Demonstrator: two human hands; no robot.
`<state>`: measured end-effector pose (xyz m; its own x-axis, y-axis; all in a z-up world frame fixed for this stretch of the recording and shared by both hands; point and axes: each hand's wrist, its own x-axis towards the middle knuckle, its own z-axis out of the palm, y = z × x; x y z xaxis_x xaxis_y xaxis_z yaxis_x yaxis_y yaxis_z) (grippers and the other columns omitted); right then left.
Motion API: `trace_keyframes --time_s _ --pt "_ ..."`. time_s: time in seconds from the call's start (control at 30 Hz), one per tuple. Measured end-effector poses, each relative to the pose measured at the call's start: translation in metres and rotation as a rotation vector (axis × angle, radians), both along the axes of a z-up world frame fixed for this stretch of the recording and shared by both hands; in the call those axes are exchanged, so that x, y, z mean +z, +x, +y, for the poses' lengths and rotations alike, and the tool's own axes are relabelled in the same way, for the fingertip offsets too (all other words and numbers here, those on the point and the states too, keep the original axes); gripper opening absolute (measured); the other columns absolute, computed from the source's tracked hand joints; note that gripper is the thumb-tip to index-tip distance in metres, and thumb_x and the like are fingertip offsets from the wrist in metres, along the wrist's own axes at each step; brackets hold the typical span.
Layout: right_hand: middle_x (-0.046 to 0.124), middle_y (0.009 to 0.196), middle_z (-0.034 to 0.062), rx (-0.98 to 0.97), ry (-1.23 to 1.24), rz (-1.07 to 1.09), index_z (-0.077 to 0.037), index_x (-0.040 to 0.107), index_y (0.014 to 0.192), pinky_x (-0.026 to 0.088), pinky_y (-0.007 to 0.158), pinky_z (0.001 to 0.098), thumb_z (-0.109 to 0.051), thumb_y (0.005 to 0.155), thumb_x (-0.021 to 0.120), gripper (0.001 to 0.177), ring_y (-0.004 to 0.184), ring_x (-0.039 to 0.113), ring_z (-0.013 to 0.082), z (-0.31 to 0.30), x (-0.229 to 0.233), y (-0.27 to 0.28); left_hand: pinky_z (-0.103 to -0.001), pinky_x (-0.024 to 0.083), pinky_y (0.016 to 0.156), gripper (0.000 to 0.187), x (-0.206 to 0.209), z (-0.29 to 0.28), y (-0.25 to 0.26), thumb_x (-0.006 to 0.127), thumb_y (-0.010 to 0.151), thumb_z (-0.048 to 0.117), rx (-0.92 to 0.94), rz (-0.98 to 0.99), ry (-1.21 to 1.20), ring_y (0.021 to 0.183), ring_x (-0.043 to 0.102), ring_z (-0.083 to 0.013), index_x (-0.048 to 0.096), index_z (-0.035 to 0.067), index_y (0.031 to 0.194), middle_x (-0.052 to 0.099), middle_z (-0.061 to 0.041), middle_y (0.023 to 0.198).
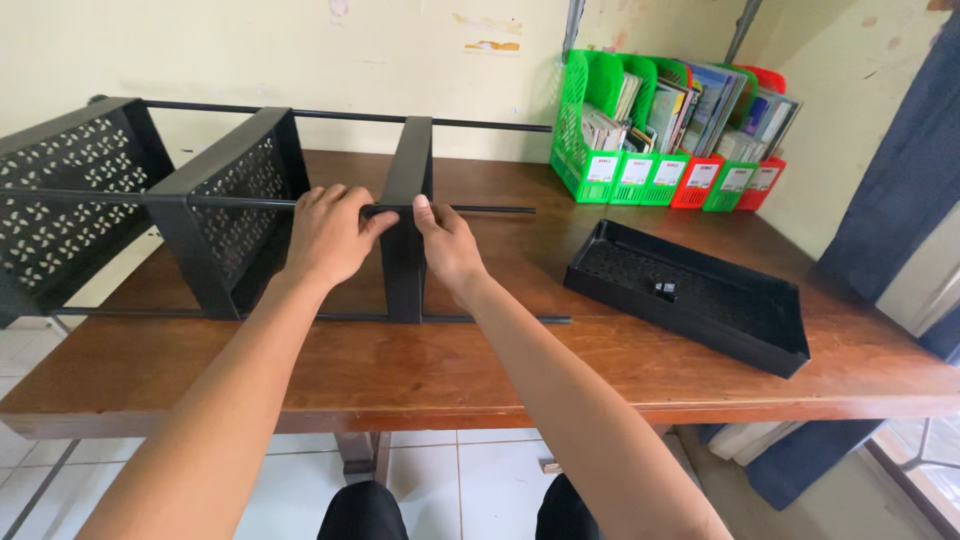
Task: The person assembles a black perforated metal shelving unit by inserting horizontal rods into vertical side panels. They repeatedly remove and reinsert rods to adjust alignment, then place a perforated tray on the table and continue fitting rods into the frame.
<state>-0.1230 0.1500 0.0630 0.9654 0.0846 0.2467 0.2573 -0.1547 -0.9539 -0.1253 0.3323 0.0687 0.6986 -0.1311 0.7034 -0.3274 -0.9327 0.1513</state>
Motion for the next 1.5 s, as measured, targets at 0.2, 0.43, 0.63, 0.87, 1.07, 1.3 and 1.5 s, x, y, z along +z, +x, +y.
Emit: trace_keyframes --time_s 0.2,0.43,0.63,0.87,1.07,1.3,1.5 --pt "0.070 0.119 0.0163 0.178 0.147 0.158 0.006 0.064 0.127 0.047 0.100 0.0406 -0.041 0.098 0.058 0.055 0.112 0.063 0.0235 -0.001 0.005 0.005 -0.048 0.043 0.089 0.062 0.032 -0.012 -0.018 0.089 0.066 0.060 -0.047 0.299 0.163 0.093 0.067 -0.0301 0.073 0.009 0.098 0.073 -0.010 0.085" --pt "0.071 0.109 0.0147 0.268 0.378 0.070 0.009 0.064 0.121 0.054 0.086 0.0354 -0.024 0.101 0.063 0.039 0.099 0.065 0.0201 -0.005 -0.004 0.011 -0.044 0.031 0.084 0.048 0.010 -0.019 -0.023 0.089 0.067 0.050 -0.154 0.066 0.001 0.090 0.060 -0.0227 0.074 0.011 0.091 0.069 -0.002 0.078" --pt "0.070 0.106 0.0102 0.350 0.377 -0.074 0.006 0.063 0.122 0.053 0.089 0.0343 -0.020 0.104 0.058 0.032 0.099 0.064 0.0164 -0.015 -0.014 0.007 -0.045 0.028 0.087 0.038 -0.012 -0.029 -0.024 0.085 0.077 0.044 -0.156 -0.119 -0.026 0.089 0.058 -0.0222 0.070 0.011 0.089 0.066 0.000 0.079" --pt "0.068 0.106 0.0068 0.378 0.320 -0.178 0.004 0.062 0.121 0.050 0.092 0.0307 -0.020 0.107 0.058 0.028 0.101 0.060 0.0120 -0.030 -0.030 -0.004 -0.043 0.029 0.089 0.019 -0.038 -0.027 -0.023 0.065 0.102 0.029 -0.272 -0.273 -0.010 0.091 0.058 -0.0218 0.071 0.011 0.107 0.067 -0.001 0.089" --pt "0.068 0.101 0.0036 0.291 0.204 -0.167 -0.001 0.063 0.116 0.051 0.088 0.0290 -0.021 0.105 0.058 0.023 0.095 0.060 0.0104 -0.037 -0.039 -0.011 -0.044 0.032 0.091 0.024 -0.051 -0.029 -0.015 0.062 0.103 0.028 -0.312 -0.245 -0.048 0.088 0.062 -0.0219 0.074 0.011 0.113 0.072 -0.003 0.086" --pt "0.060 0.082 0.0044 0.074 -0.036 -0.204 0.000 0.061 0.097 0.046 0.071 0.0310 -0.016 0.103 0.065 0.018 0.077 0.047 0.0113 -0.047 -0.086 -0.009 -0.043 0.044 0.072 0.030 -0.088 -0.041 -0.016 0.077 0.088 0.022 -0.386 -0.109 -0.246 0.066 0.065 -0.0262 0.076 0.005 0.113 0.070 -0.011 0.067" --pt "0.064 0.075 0.0188 -0.188 -0.302 -0.118 0.001 0.058 0.095 0.049 0.065 0.0386 -0.019 0.101 0.067 0.023 0.067 0.054 0.0253 -0.052 -0.120 -0.004 -0.043 0.051 0.061 0.026 -0.117 -0.052 -0.012 0.080 0.083 0.013 -0.450 -0.042 -0.398 0.065 0.068 -0.0360 0.077 0.001 0.107 0.071 -0.021 0.081"
